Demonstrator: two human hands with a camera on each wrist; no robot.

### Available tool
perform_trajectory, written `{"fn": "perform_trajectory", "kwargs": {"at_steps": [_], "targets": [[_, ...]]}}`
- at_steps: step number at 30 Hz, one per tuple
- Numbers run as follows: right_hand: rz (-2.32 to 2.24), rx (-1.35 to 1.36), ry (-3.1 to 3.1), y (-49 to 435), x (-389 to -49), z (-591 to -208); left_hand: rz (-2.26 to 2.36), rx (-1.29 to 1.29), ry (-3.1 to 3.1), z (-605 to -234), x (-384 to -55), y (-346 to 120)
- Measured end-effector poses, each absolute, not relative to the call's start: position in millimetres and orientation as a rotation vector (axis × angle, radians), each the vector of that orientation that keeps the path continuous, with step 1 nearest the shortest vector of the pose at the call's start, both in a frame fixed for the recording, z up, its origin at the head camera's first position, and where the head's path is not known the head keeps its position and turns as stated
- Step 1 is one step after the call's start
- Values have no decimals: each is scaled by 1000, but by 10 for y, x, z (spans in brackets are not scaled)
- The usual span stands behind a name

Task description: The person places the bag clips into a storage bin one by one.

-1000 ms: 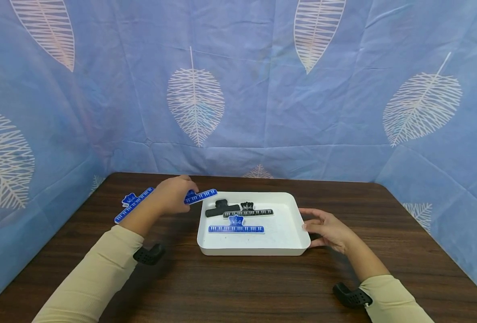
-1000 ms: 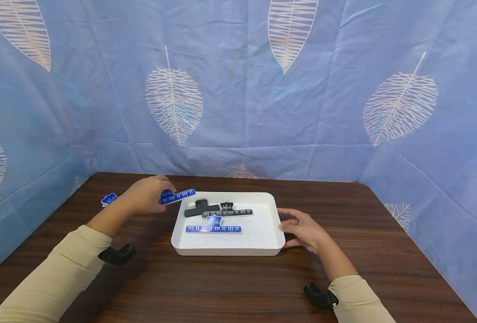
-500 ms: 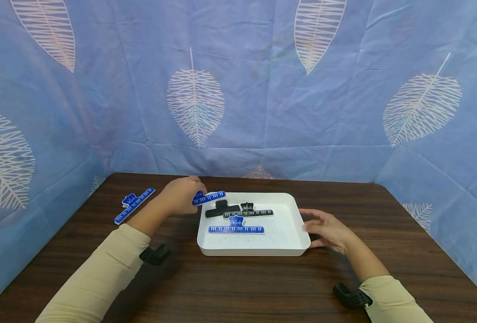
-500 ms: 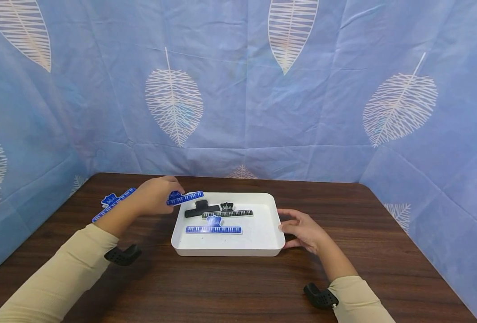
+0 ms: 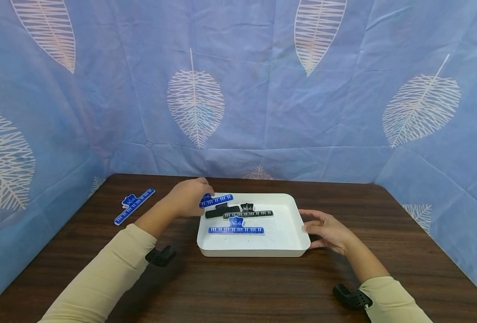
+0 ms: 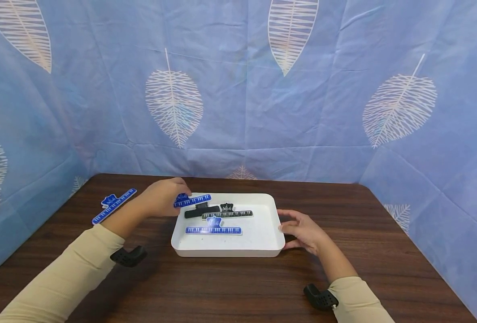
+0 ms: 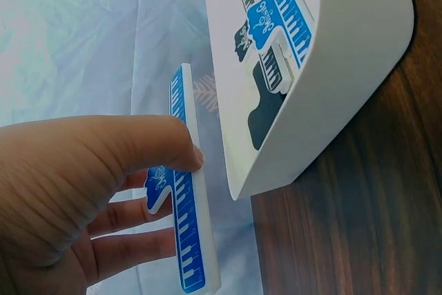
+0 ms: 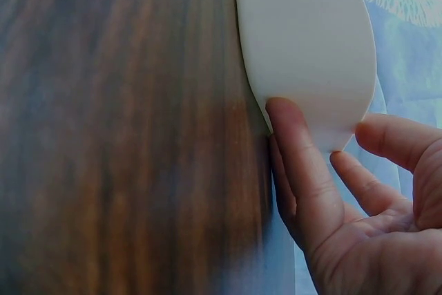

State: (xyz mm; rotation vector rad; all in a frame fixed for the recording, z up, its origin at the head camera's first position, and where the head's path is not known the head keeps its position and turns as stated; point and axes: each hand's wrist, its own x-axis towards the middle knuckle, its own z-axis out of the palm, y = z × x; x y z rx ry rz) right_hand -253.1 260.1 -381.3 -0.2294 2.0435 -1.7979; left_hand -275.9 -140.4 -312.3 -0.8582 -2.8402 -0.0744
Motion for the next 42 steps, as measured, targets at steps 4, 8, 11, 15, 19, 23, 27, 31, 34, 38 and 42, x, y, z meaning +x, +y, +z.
{"fn": "perform_trajectory", "kwargs": {"at_steps": [4,8,11,15,19,23,27,31,34,38,42], "targets": [[-1797,-245,2044,2593,-2516,-3804,-51,-889,-2833,-3116,-2756,-1361],[-1798,-246,2049,2583,-2508,-3794,-41,-908,-2841,-3111,-2752,-1317],[-1794,-230,2061,2585,-2509,-3795,-48,-919,-2855,-3117,-2753,-1280],[-1787,-210,2073,2593,-2513,-3808,-48,-945,-2852,-3128,-2757,-1226],[-1780,-217,2078,2596,-2518,-3821,-26,-989,-2824,-3133,-2763,-1178],[-1788,-214,2074,2591,-2520,-3821,-28,-1023,-2813,-3131,-2762,-1133],[-1792,-227,2067,2584,-2511,-3806,-53,-1051,-2816,-3133,-2753,-1093],[-1788,-240,2062,2582,-2507,-3799,-63,-1073,-2812,-3133,-2740,-1058],[-1787,-234,2060,2582,-2509,-3799,-61,-1083,-2814,-3129,-2727,-1025],[-1785,-226,2065,2587,-2514,-3805,-43,-1100,-2818,-3140,-2731,-980],[-1787,-228,2064,2593,-2515,-3811,-32,-1134,-2816,-3156,-2744,-938]]}}
